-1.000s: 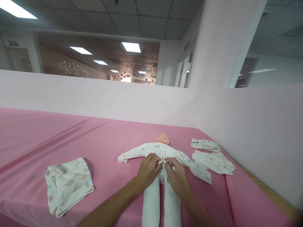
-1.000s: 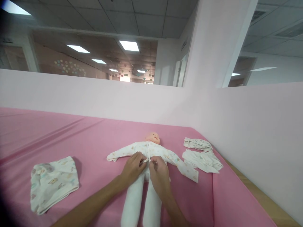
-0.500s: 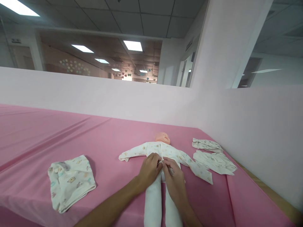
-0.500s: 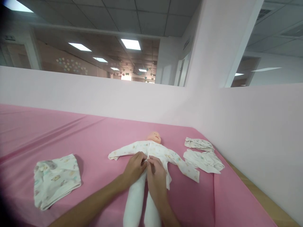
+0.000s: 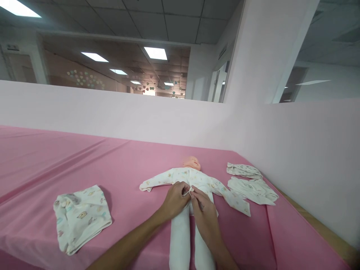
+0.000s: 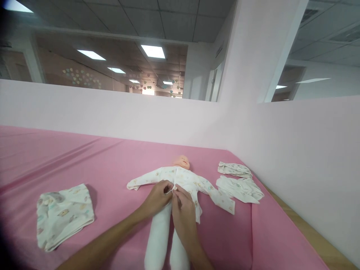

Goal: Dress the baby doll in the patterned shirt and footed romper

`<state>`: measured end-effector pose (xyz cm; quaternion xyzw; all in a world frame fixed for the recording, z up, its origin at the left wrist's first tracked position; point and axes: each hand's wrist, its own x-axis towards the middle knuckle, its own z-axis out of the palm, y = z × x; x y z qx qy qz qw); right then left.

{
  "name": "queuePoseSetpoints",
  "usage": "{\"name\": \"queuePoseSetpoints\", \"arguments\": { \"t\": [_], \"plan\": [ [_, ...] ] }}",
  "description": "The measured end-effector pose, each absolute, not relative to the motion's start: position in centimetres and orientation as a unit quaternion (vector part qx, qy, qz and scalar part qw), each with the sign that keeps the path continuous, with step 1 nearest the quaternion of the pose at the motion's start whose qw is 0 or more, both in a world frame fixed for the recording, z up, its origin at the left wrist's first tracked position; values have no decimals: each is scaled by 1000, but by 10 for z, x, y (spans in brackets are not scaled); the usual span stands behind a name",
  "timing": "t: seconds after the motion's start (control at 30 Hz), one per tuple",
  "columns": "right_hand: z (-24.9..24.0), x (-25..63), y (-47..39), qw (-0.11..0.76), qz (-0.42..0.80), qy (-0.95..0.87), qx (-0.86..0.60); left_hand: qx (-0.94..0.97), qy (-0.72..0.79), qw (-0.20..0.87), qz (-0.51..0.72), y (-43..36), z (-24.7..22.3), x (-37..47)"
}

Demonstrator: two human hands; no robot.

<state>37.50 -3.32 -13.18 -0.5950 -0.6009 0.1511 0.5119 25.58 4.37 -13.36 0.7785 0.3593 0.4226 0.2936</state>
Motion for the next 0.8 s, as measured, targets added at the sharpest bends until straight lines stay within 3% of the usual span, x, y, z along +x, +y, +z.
{"name": "queuePoseSetpoints", "arguments": {
  "t": [0.27,0.5,0.8],
  "plan": [
    [-135,377,-35,451,127,-656,-592,760,331,397,394,45,-125,247],
    [-140,375,-35,491,143,-606,-609,729,334,447,395,53,-130,251],
    [-142,389,-36,460,124,-641,-601,740,317,426,414,44,-125,247]
  ]
}}
